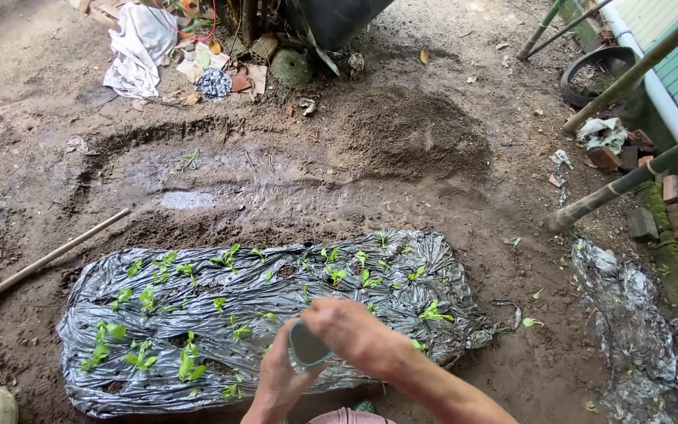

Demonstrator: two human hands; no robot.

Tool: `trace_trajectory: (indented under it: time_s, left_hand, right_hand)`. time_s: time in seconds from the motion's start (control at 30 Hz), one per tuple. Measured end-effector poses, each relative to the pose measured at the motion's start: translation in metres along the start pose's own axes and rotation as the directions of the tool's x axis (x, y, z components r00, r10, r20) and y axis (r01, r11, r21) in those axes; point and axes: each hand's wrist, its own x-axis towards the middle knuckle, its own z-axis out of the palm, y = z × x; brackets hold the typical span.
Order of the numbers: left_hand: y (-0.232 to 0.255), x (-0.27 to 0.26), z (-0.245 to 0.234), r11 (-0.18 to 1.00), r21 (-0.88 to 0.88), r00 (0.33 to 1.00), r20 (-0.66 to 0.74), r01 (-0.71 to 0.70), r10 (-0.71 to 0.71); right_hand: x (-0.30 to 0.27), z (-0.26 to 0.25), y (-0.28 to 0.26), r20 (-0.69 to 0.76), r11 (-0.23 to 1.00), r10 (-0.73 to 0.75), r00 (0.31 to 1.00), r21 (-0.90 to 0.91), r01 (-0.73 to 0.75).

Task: Watering young seedlings in a garden bed covered with plastic mulch using a small cup.

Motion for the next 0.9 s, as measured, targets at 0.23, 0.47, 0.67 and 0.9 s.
trace_trajectory:
  time_s: [0.23,0.47,0.67,0.9]
  left_hand:
    - [-0.009,-0.002,-0.013,0.992,0.006,0.992,-0.028,0.125,-0.124]
    - [-0.017,0.002,-0.021,0.982,0.073,0.985,-0.025,0.173,-0.172]
    - [-0.009,-0.005,-0.031,0.979,0.009,0.979,-0.006,0.204,-0.204]
    - [-0.015,0.002,-0.032,0.96,0.017,0.961,0.004,0.278,-0.278]
  right_hand:
    - [-0.007,-0.045,0.039,-0.854,0.95,-0.183,0.487,-0.026,0.312]
    - [0.053,-0.008,0.145,-0.798,0.997,-0.02,0.602,-0.059,-0.046]
    - [0.024,-0.043,0.127,-0.983,0.999,-0.051,0.177,-0.051,0.006]
    - [0.081,0.069,0.207,-0.493,0.934,0.299,0.817,0.328,-0.143]
